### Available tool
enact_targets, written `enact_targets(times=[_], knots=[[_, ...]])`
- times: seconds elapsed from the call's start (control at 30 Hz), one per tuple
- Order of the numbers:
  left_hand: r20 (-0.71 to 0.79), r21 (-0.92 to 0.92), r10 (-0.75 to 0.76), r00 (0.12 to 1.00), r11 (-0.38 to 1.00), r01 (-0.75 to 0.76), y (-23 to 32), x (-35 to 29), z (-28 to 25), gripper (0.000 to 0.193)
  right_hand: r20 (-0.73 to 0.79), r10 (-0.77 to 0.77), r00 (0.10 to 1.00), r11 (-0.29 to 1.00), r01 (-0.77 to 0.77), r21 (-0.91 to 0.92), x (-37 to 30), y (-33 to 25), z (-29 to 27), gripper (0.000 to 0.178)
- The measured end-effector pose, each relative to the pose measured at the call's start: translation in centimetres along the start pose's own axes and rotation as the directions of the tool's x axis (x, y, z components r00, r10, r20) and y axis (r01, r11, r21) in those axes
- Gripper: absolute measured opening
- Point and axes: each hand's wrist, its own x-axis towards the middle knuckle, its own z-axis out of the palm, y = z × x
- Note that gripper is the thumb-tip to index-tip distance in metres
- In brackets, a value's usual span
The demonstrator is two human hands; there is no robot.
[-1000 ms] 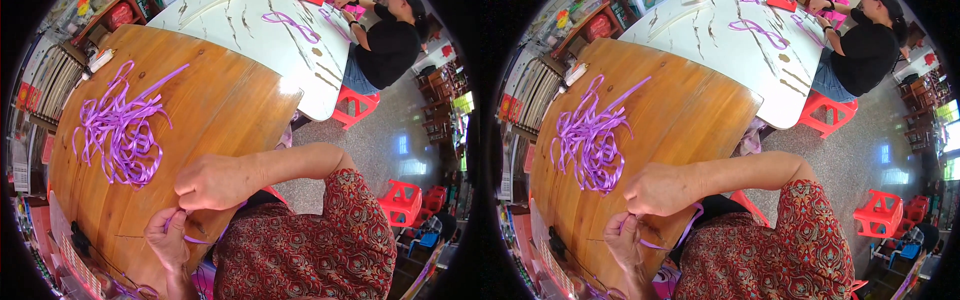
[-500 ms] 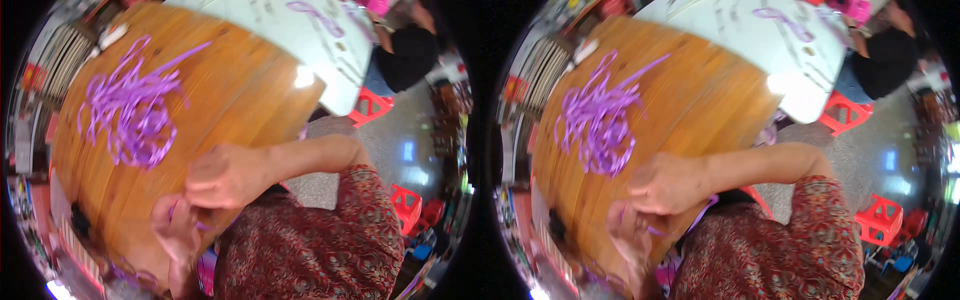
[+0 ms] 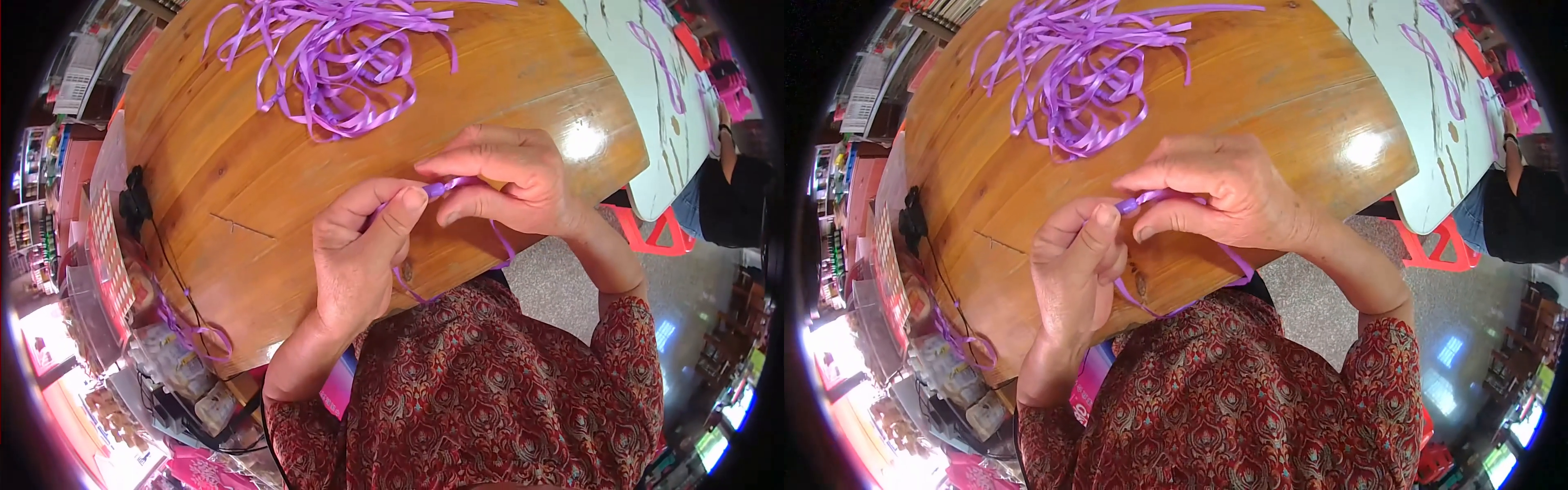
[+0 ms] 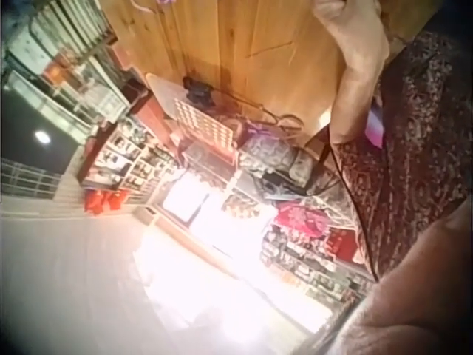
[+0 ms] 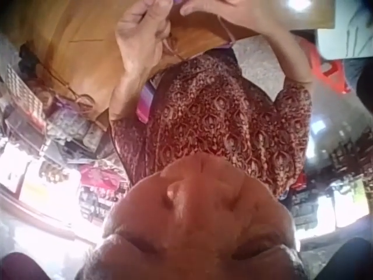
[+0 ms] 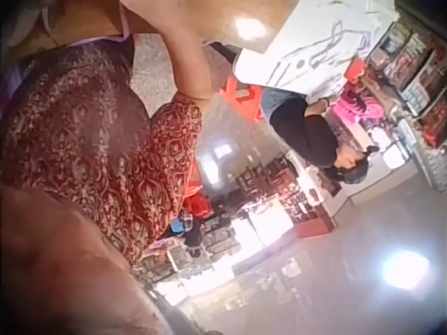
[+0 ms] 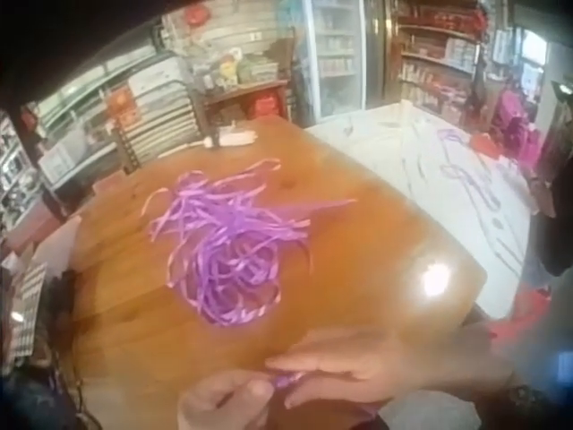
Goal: The person rolls a purple ribbon by hand and then threads it through a purple plastic bead, repeating the process with another ribbon.
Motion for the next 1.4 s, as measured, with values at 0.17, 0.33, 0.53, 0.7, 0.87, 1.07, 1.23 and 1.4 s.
enact_targets(times=[0.17,0.33,0.53,0.7,0.87,1.07,1.23,1.4], knots=[[0.026,-0.064,-0.014,1.000,0.998,0.016,0.0,0.1,-0.2,0.015,-0.014,0.008,1.000,1.000,-0.007,0.012,0.1,0.0,0.3,0.035],[0.150,-0.144,-0.026,0.988,0.988,0.048,0.2,0.5,-0.9,0.025,-0.007,-0.013,1.000,1.000,0.013,0.019,0.4,0.3,0.3,0.029],[0.120,0.303,0.097,0.988,0.944,-0.130,0.7,0.7,0.1,0.034,-0.063,0.053,0.997,0.998,-0.050,0.045,-0.4,0.0,-1.9,0.023],[0.055,0.421,0.378,0.924,0.831,-0.364,-0.3,1.8,-1.9,0.027,-0.157,0.459,0.874,0.873,-0.412,0.261,-2.6,-1.6,-7.7,0.022],[0.034,0.400,0.262,0.965,0.881,-0.253,-1.0,2.2,-3.6,0.022,-0.620,0.271,0.736,0.936,-0.351,-0.008,-4.5,0.2,-19.9,0.025],[0.097,0.403,0.288,0.953,0.864,-0.303,-1.4,2.6,-2.5,0.017,-0.769,-0.099,0.631,0.654,-0.542,-0.528,-6.6,2.6,-34.8,0.021],[0.034,0.424,0.363,0.931,0.839,-0.342,-0.9,2.2,-3.0,0.011,-0.641,-0.246,0.727,0.010,-0.660,-0.751,-7.1,7.5,-36.0,0.032],[0.034,0.432,0.413,0.910,0.815,-0.386,-0.9,2.5,-4.3,0.005,-0.711,0.075,0.699,0.568,-0.616,-0.546,-3.9,9.1,-25.0,0.024]])
